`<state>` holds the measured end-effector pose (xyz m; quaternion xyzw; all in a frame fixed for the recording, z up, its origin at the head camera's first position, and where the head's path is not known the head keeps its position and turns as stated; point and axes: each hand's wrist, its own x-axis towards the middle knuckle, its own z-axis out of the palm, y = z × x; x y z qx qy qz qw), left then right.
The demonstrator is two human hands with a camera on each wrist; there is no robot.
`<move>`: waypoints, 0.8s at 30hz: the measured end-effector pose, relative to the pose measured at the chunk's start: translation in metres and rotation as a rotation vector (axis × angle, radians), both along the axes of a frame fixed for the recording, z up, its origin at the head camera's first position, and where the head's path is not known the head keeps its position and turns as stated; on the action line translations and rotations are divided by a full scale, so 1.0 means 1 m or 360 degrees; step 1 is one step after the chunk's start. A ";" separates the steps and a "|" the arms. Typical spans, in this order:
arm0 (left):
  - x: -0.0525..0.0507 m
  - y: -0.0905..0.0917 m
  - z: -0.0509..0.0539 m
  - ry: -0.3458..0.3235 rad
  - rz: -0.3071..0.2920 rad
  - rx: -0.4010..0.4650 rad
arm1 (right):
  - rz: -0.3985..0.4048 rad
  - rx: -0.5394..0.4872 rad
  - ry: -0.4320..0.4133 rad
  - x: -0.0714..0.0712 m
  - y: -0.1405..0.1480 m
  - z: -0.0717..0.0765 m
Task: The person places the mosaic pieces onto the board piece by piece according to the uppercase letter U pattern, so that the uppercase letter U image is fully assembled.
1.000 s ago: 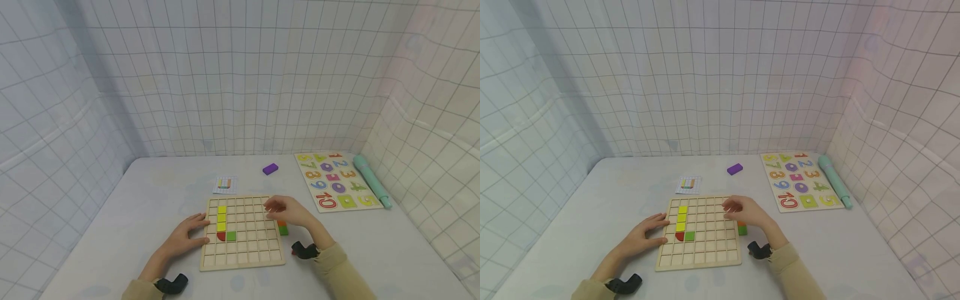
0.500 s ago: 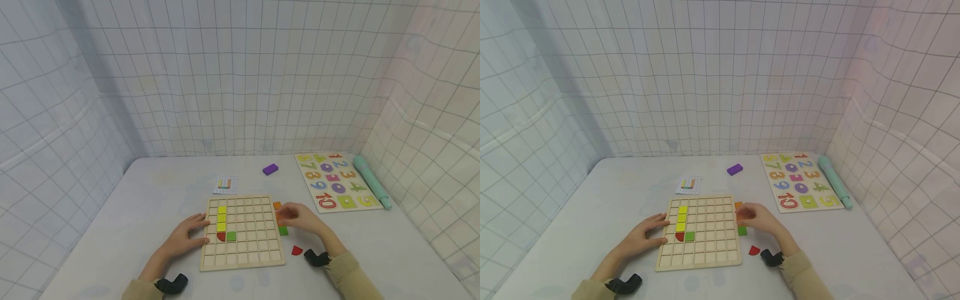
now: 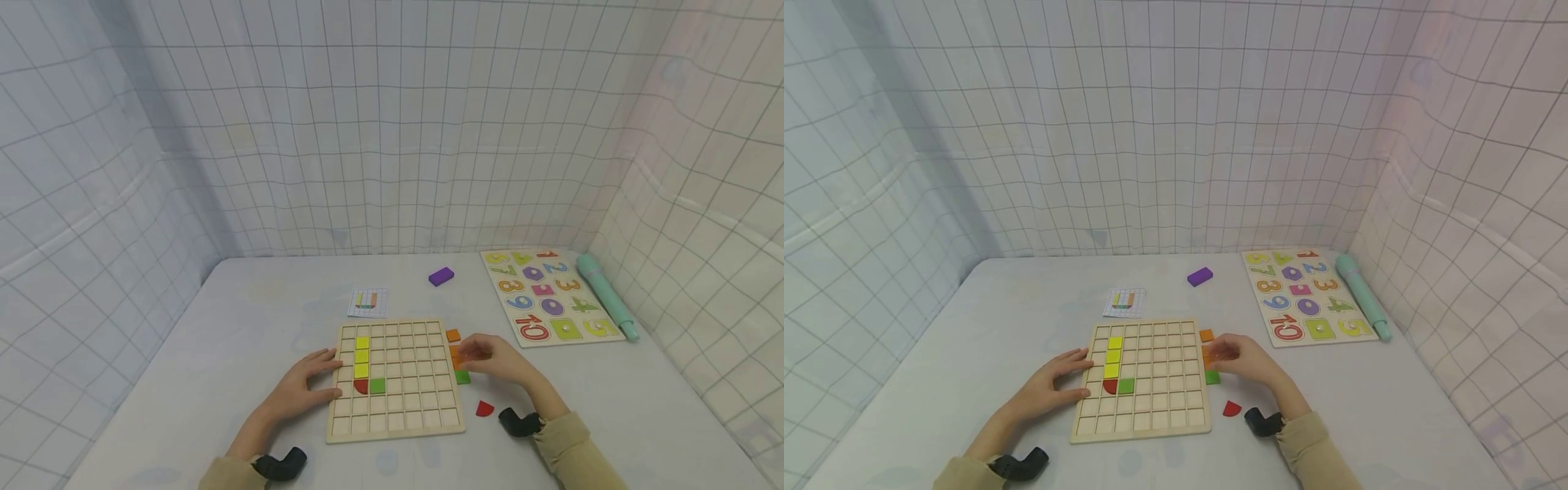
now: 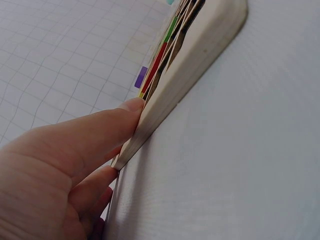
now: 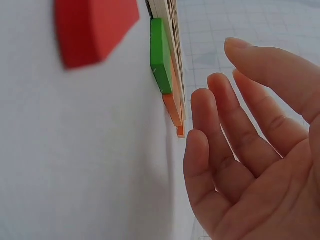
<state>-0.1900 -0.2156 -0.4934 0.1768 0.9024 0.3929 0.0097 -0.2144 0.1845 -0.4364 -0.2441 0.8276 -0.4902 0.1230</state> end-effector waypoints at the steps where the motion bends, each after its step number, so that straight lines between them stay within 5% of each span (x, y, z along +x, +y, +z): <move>1: 0.000 0.000 0.000 0.0004 -0.0001 0.0001 | 0.0000 -0.0005 -0.0005 0.000 0.000 -0.001; 15: 0.000 0.000 0.001 0.0031 -0.0015 -0.0008 | 0.0042 -0.0014 -0.0065 -0.003 0.005 -0.012; 24: 0.002 0.000 0.004 0.0061 -0.0037 0.0021 | 0.0000 0.0121 0.0022 0.003 0.002 -0.009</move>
